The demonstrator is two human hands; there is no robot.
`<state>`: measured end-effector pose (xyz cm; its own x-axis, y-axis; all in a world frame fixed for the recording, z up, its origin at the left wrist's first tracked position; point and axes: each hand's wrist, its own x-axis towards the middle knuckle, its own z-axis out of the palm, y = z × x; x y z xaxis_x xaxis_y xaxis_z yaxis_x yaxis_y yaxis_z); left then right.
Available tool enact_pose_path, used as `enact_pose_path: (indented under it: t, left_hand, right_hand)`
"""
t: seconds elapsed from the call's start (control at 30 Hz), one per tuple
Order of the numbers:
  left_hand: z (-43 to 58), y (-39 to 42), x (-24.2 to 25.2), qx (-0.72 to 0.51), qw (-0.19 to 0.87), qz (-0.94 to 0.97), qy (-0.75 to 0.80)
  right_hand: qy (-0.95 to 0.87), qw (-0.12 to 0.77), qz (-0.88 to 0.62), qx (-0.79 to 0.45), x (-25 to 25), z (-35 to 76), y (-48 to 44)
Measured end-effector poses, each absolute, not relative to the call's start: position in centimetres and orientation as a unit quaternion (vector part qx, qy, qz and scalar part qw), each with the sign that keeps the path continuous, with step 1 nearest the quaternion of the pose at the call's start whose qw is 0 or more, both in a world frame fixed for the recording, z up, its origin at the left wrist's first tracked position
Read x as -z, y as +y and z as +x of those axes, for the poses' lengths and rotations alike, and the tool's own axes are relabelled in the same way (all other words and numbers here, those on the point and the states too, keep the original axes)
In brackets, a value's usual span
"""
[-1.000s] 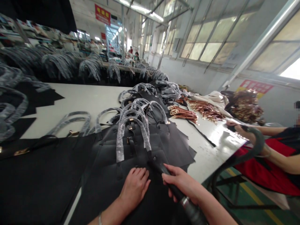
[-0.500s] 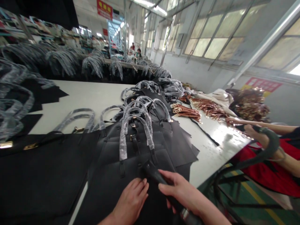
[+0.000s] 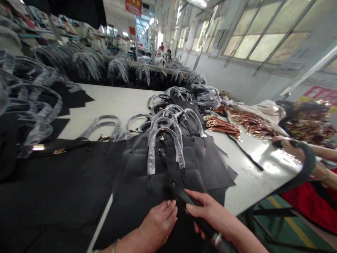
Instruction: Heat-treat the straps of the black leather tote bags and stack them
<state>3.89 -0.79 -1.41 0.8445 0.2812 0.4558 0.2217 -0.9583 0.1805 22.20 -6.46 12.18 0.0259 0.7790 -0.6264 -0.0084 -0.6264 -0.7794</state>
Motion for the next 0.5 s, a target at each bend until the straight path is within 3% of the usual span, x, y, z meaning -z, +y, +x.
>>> enact_pose_path:
  t: [0.2,0.3,0.5]
  left_hand:
    - [5.0,-0.9,0.9,-0.167,0.058,0.978,0.11]
    - [5.9,-1.3,0.9,-0.164,0.077,0.977,0.112]
    - [8.0,-2.6,0.8,-0.166,0.292,0.932,0.134]
  right_hand:
    - [-0.347,0.359,-0.661,-0.561,-12.4,19.7,-3.9]
    - [-0.342,0.32,-0.659,-0.588,-14.0,19.6,-4.5]
    - [-0.332,0.236,-0.63,-0.662,-14.3,18.5,-4.8]
